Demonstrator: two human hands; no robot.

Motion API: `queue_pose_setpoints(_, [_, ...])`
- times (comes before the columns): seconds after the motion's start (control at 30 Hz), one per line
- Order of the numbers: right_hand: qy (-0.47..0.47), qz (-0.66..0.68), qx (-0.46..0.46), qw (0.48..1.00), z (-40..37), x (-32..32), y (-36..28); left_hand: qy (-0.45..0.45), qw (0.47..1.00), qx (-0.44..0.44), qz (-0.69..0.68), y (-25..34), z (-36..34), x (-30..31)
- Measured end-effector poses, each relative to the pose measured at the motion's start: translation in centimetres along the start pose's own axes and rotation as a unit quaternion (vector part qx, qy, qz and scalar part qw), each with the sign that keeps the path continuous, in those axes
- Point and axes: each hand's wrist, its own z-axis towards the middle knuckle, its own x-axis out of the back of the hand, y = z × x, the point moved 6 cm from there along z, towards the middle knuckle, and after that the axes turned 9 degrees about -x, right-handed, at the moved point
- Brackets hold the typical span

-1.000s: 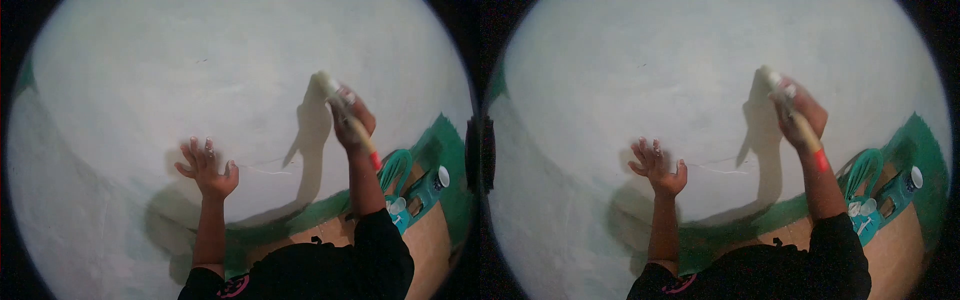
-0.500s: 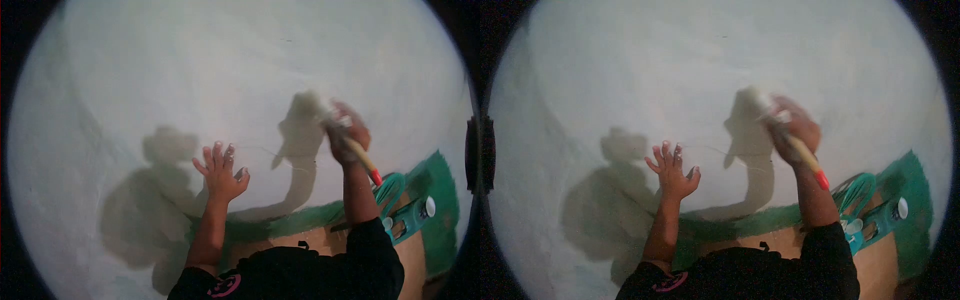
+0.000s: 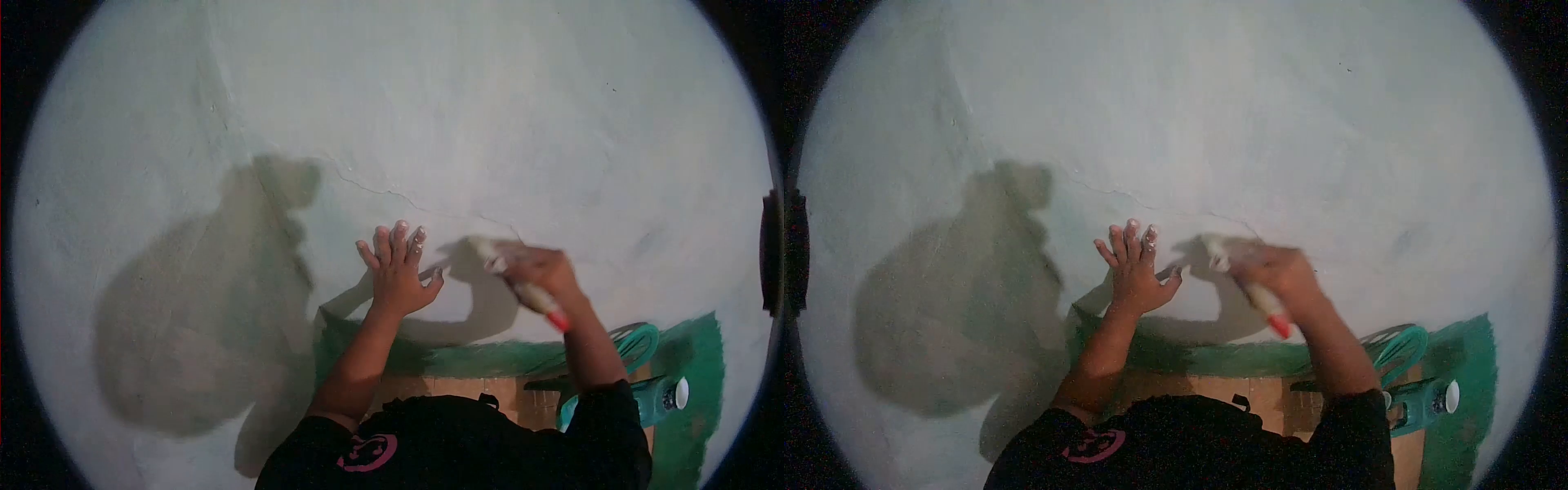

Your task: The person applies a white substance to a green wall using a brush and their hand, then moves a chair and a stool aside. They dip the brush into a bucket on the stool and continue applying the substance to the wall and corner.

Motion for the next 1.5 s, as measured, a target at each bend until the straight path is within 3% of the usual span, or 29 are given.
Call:
queue_pose_setpoints(0.03, [0.031, -0.082, 0.013, 0.996, 0.7, 1.7, 0.5, -0.006, 1.0, 0.008, 0.007, -0.1, -0.1, -0.1])
queue_pose_setpoints(0.07, [0.136, -0.031, 0.08, 0.987, 2.4, 5.4, -3.4, -0.012, 1.0, 0.017, 0.013, -0.2, -0.3, -0.2])
queue_pose_setpoints(0.13, [0.245, -0.033, 0.038, 0.968, 2.9, 8.3, -4.1, -0.003, 1.0, 0.015, 0.008, -0.3, -0.4, -0.4])
queue_pose_setpoints(0.2, [0.386, -0.023, 0.085, 0.918, 3.3, 9.4, -6.5, 0.007, 1.0, 0.02, 0.004, -0.1, -0.4, 0.0])
queue_pose_setpoints(0.27, [0.399, 0.047, 0.126, 0.907, 3.3, 7.1, -6.1, 0.007, 0.999, 0.03, -0.021, -0.1, -0.3, 0.4])
queue_pose_setpoints(0.3, [0.339, -0.061, 0.089, 0.935, 3.3, 4.4, -4.3, 0.002, 0.999, 0.032, -0.024, -0.6, -0.4, 0.2])
queue_pose_setpoints(0.33, [0.267, -0.099, 0.138, 0.949, 3.3, 3.1, -5.9, 0.003, 0.999, 0.038, -0.023, -0.8, -0.6, 0.3])
queue_pose_setpoints(0.37, [0.206, -0.151, 0.11, 0.961, 3.1, 1.2, -6.4, 0.002, 0.999, 0.028, -0.021, -0.8, -0.6, 0.4])
queue_pose_setpoints(0.47, [0.034, -0.084, 0.094, 0.991, 2.5, -2.1, -6.5, -0.02, 0.999, 0.037, -0.012, -0.4, 0.1, 0.4])
queue_pose_setpoints(0.57, [0.027, 0.024, 0.014, 0.999, 4.2, -0.1, -4.9, -0.029, 0.998, 0.04, -0.034, -0.2, -0.2, 0.3])
queue_pose_setpoints(0.6, [0.027, 0.023, 0.012, 0.999, 5.2, 1.0, -5.3, -0.027, 0.999, 0.031, -0.03, 0.0, 0.1, 0.1])
queue_pose_setpoints(0.67, [0.142, 0.055, -0.016, 0.988, 7.7, 4.0, -7.1, -0.02, 0.999, 0.027, -0.027, -0.6, 0.2, 0.1])
queue_pose_setpoints(0.7, [0.137, 0.048, -0.012, 0.989, 8.9, 2.8, -7.8, -0.033, 0.998, 0.033, -0.043, -1.6, -0.1, -0.1])
queue_pose_setpoints(0.77, [0.23, 0.23, -0.017, 0.946, 9.8, 1.1, -6.1, -0.043, 0.996, 0.043, -0.064, -2.8, -0.8, -2.1])
queue_pose_setpoints(0.8, [0.206, 0.332, -0.028, 0.92, 9.5, -0.9, -4.2, -0.022, 0.995, 0.045, -0.081, -2.9, -0.9, -2.4])
queue_pose_setpoints(0.83, [0.196, 0.172, 0.064, 0.963, 8.9, -2.6, -4.5, 0.0, 0.994, 0.047, -0.096, -3.1, -1.0, -2.5])
queue_pose_setpoints(0.87, [0.179, 0.007, 0.157, 0.971, 8.1, -4.3, -5.5, 0.004, 0.994, 0.052, -0.094, -3.4, -1.2, -2.7])
queue_pose_setpoints(0.93, [0.092, -0.073, 0.149, 0.982, 7.3, -7.8, -7.1, 0.003, 0.995, 0.073, -0.06, -4.4, -2.1, -3.8])
queue_pose_setpoints(0.97, [0.091, -0.07, 0.156, 0.981, 6.6, -8.9, -7.2, 0.072, 0.994, 0.073, -0.026, -5.1, -3.0, -4.7])
queue_pose_setpoints(1.0, [0.06, -0.07, 0.144, 0.985, 6.4, -10.3, -7.0, 0.075, 0.994, 0.077, -0.021, -5.4, -3.5, -4.5])
queue_pose_setpoints(1.07, [0.031, -0.065, 0.139, 0.988, 6.9, -11.1, -6.4, 0.046, 0.99, 0.111, -0.079, -6.3, -4.4, -4.4])
queue_pose_setpoints(1.13, [0.021, 0.091, 0.042, 0.995, 8.0, -9.6, -6.1, 0.065, 0.992, 0.096, -0.053, -7.0, -5.7, -4.2])
queue_pose_setpoints(1.17, [0.025, 0.04, 0.026, 0.999, 8.6, -8.4, -6.1, 0.023, 0.993, 0.101, -0.052, -7.2, -5.9, -4.3])
queue_pose_setpoints(1.2, [0.082, 0.048, 0.055, 0.994, 9.2, -6.9, -6.4, -0.017, 0.993, 0.107, -0.052, -7.4, -6.3, -4.3])
queue_pose_setpoints(1.3, [0.289, 0.01, 0.104, 0.952, 10.9, -1.1, -11.0, -0.019, 0.993, 0.106, -0.047, -7.5, -6.8, -3.8])
queue_pose_setpoints(1.33, [0.311, 0.182, 0.067, 0.93, 11.1, -0.7, -9.9, -0.016, 0.994, 0.102, -0.047, -7.5, -6.8, -3.6])
queue_pose_setpoints(1.4, [0.328, 0.178, 0.062, 0.926, 11.3, -1.3, -10.3, -0.013, 0.993, 0.101, -0.054, -7.7, -7.1, -3.3])
queue_pose_setpoints(1.47, [0.34, 0.033, 0.152, 0.928, 9.8, -4.6, -8.1, -0.012, 0.993, 0.103, -0.055, -7.5, -7.0, -3.2])
queue_pose_setpoints(1.5, [0.321, 0.013, 0.107, 0.941, 8.9, -7.3, -7.5, -0.009, 0.992, 0.108, -0.058, -7.6, -7.2, -3.1])
